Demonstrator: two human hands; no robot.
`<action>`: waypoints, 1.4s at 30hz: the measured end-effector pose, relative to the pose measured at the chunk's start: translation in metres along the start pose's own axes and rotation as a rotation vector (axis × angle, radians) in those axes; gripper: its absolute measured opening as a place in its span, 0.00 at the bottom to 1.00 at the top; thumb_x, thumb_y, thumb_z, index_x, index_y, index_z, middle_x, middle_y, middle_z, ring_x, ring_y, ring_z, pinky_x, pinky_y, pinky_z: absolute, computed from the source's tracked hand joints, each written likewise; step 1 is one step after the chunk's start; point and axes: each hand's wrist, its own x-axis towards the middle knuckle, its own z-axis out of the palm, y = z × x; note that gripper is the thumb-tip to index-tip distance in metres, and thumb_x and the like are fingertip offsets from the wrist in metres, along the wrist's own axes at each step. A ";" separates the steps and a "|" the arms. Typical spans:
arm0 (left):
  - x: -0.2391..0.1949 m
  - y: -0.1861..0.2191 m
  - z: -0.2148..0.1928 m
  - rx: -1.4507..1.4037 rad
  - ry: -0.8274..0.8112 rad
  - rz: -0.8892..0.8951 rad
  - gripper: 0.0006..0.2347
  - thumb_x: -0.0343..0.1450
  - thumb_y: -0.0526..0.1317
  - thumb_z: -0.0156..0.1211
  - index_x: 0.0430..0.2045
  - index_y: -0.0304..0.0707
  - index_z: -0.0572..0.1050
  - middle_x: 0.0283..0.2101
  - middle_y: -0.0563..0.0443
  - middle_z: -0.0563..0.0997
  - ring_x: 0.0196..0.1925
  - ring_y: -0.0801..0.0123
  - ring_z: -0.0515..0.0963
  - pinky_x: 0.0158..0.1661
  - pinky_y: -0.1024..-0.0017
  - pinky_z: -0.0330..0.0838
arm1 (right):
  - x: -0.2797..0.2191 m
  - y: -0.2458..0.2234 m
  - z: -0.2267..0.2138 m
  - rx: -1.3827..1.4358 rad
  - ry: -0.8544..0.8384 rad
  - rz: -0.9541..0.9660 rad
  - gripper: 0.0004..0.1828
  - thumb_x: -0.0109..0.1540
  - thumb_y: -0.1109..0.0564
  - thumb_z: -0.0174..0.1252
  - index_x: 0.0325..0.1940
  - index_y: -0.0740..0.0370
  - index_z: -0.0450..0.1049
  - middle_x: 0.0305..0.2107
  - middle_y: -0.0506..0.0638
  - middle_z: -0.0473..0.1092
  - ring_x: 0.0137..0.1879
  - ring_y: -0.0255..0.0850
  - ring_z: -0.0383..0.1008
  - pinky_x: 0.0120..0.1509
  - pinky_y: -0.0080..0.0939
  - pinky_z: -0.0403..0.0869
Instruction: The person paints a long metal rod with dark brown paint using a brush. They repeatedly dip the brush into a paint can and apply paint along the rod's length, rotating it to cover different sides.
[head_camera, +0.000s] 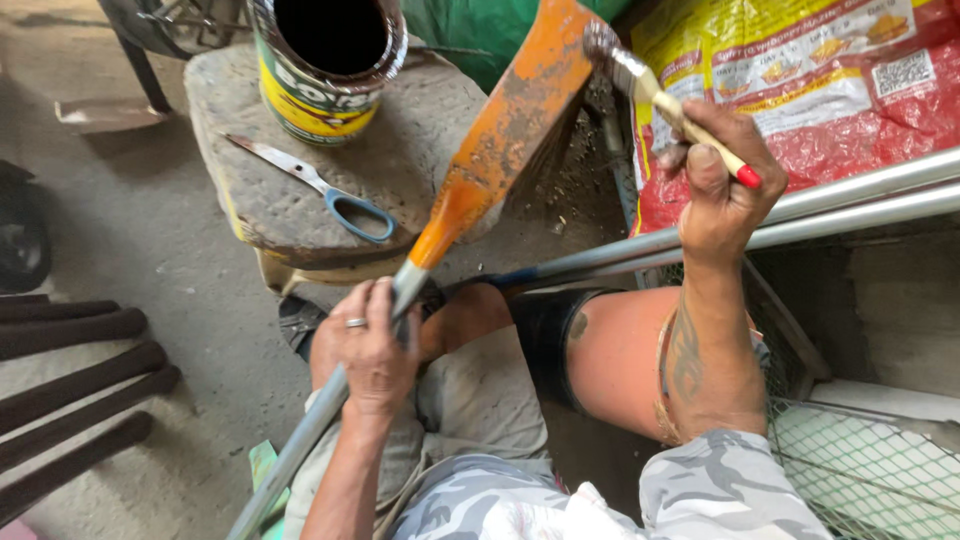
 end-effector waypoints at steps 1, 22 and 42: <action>-0.001 -0.002 0.000 -0.007 0.005 -0.024 0.22 0.65 0.36 0.71 0.53 0.27 0.73 0.53 0.33 0.75 0.54 0.41 0.74 0.55 0.52 0.68 | 0.000 0.000 -0.001 -0.062 -0.017 -0.025 0.25 0.76 0.44 0.58 0.60 0.71 0.75 0.42 0.57 0.73 0.38 0.39 0.76 0.39 0.34 0.75; 0.015 0.018 0.001 0.032 -0.035 0.138 0.21 0.72 0.40 0.66 0.57 0.29 0.71 0.55 0.35 0.74 0.56 0.45 0.75 0.55 0.54 0.69 | 0.015 0.005 0.030 -0.653 -0.245 -0.243 0.13 0.71 0.62 0.60 0.59 0.69 0.76 0.41 0.60 0.76 0.43 0.50 0.80 0.45 0.44 0.78; 0.041 0.005 0.027 0.156 -0.151 0.299 0.24 0.72 0.40 0.64 0.62 0.28 0.69 0.57 0.41 0.73 0.56 0.52 0.74 0.56 0.58 0.68 | 0.058 0.014 0.020 -0.356 -0.365 -0.099 0.19 0.77 0.48 0.54 0.57 0.67 0.79 0.34 0.52 0.76 0.34 0.38 0.78 0.38 0.38 0.76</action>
